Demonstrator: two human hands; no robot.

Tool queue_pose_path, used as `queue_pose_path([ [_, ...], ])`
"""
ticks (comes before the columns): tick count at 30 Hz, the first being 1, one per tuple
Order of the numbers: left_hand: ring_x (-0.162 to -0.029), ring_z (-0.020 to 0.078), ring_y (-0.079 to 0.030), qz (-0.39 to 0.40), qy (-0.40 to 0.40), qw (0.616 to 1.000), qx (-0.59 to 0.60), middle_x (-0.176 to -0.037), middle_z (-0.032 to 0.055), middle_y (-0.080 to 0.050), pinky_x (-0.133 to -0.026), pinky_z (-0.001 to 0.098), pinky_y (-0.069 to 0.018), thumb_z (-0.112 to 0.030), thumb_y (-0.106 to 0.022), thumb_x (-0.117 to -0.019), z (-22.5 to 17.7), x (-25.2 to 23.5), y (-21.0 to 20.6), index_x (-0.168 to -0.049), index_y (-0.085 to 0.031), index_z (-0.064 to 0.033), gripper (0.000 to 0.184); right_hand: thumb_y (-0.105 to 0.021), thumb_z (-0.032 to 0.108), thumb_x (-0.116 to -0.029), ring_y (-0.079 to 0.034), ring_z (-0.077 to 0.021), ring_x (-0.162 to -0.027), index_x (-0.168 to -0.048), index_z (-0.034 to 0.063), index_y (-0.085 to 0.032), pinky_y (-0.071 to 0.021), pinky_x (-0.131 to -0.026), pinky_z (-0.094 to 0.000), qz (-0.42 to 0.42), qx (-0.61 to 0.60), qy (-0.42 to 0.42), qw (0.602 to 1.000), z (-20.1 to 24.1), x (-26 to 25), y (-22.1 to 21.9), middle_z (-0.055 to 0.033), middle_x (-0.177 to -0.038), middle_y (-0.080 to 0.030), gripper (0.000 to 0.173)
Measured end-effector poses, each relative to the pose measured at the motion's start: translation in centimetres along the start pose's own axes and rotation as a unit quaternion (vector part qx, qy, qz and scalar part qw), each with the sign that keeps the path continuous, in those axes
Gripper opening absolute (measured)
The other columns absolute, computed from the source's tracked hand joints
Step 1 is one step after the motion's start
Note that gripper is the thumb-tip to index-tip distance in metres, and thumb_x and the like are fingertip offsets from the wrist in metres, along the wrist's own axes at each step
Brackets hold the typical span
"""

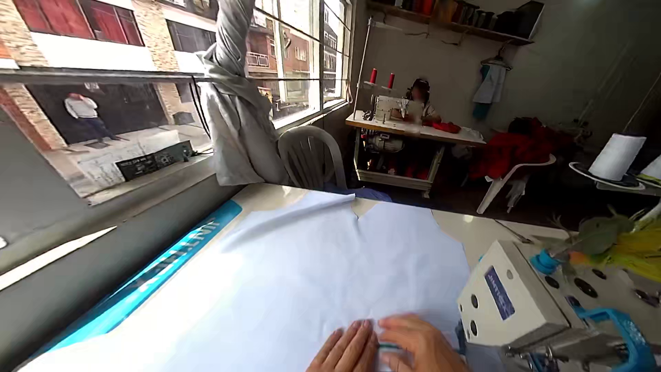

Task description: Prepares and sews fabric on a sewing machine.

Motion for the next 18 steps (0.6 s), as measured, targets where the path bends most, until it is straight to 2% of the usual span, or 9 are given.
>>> queue_pose_path([
  [2, -0.136, 0.0362, -0.056, -0.074, -0.017, 0.995, -0.069, -0.145, 0.0211, -0.058, -0.11, 0.0537, -0.0451, -0.047, -0.034, -0.1066, 0.2, 0.7, -1.1, -0.14, -0.06, -0.0006, 0.062, -0.068, 0.008, -0.0895, -0.072, -0.0292, -0.091, -0.095, 0.0007, -0.077, -0.0596, -0.081, -0.0423, -0.045, 0.035, -0.054, 0.997, -0.6, -1.3, 0.5, -0.0155, -0.097, -0.073, 0.013],
  [4, -0.131, 0.0327, -0.061, -0.118, -0.032, 0.987, -0.108, -0.139, 0.0169, -0.064, -0.107, 0.05, -0.0485, -0.048, -0.029, -0.1057, 0.2, 0.9, -1.5, -0.134, -0.065, -0.0036, 0.064, -0.069, 0.005, -0.0894, -0.07, -0.0264, -0.079, -0.089, 0.0023, -0.076, -0.0586, -0.072, -0.0419, -0.03, 0.068, -0.109, 0.991, -1.0, -3.0, 0.2, -0.0126, -0.084, -0.07, 0.008],
  [6, -0.13, 0.0334, -0.061, -0.108, -0.035, 0.987, -0.114, -0.137, 0.0163, -0.065, -0.105, 0.0503, -0.0495, -0.047, -0.031, -0.1043, -0.1, 0.7, -1.2, -0.134, -0.065, -0.0023, 0.064, -0.071, 0.006, -0.0913, -0.069, -0.0283, -0.084, -0.092, 0.0008, -0.075, -0.0552, -0.076, -0.0456, 0.07, 0.066, -0.19, 0.977, -1.2, -4.8, 0.2, -0.0145, -0.086, -0.069, 0.006],
  [8, -0.129, 0.0342, -0.062, -0.097, -0.033, 0.989, -0.109, -0.137, 0.0167, -0.065, -0.105, 0.0507, -0.0499, -0.047, -0.035, -0.1027, -0.3, 0.6, -1.0, -0.134, -0.065, -0.0018, 0.063, -0.075, 0.013, -0.0918, -0.067, -0.027, -0.087, -0.094, 0.0005, -0.074, -0.052, -0.08, -0.046, 0.191, 0.043, -0.253, 0.948, -1.7, -6.3, -0.2, -0.0141, -0.087, -0.07, 0.012],
  [11, -0.129, 0.0341, -0.062, -0.105, -0.039, 0.988, -0.11, -0.137, 0.0165, -0.066, -0.104, 0.0501, -0.0507, -0.049, -0.036, -0.1013, 0.0, 0.3, -0.6, -0.134, -0.065, -0.0023, 0.064, -0.079, 0.017, -0.0901, -0.063, -0.0256, -0.085, -0.095, -0.0015, -0.073, -0.0485, -0.082, -0.0455, 0.307, 0.034, -0.248, 0.918, -1.9, -8.5, -0.8, -0.0141, -0.086, -0.068, 0.02],
  [15, -0.129, 0.0319, -0.062, -0.082, -0.036, 0.991, -0.102, -0.138, 0.0148, -0.065, -0.105, 0.0485, -0.0503, -0.05, -0.038, -0.1005, -0.2, 0.3, -0.3, -0.134, -0.065, -0.0028, 0.064, -0.082, 0.015, -0.0862, -0.062, -0.0267, -0.087, -0.091, -0.0022, -0.072, -0.0481, -0.081, -0.0473, 0.372, 0.093, -0.222, 0.896, -1.4, -10.8, -1.4, -0.0143, -0.087, -0.067, 0.02],
  [18, -0.13, 0.0324, -0.062, -0.076, -0.033, 0.992, -0.091, -0.137, 0.015, -0.066, -0.105, 0.0489, -0.0504, -0.05, -0.039, -0.0998, -0.2, 0.3, -0.2, -0.134, -0.066, -0.0025, 0.064, -0.081, 0.013, -0.0863, -0.063, -0.0283, -0.091, -0.09, -0.0014, -0.073, -0.049, -0.083, -0.0488, 0.378, 0.138, -0.201, 0.893, -1.7, -12.4, -1.7, -0.0149, -0.09, -0.068, 0.017],
])
Point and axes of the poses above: each hand's wrist, its own x-axis away from the middle knuckle, its own y-axis out of the back of the hand, z = x × y, the point moved 5 cm from there along -x, towards the middle knuckle
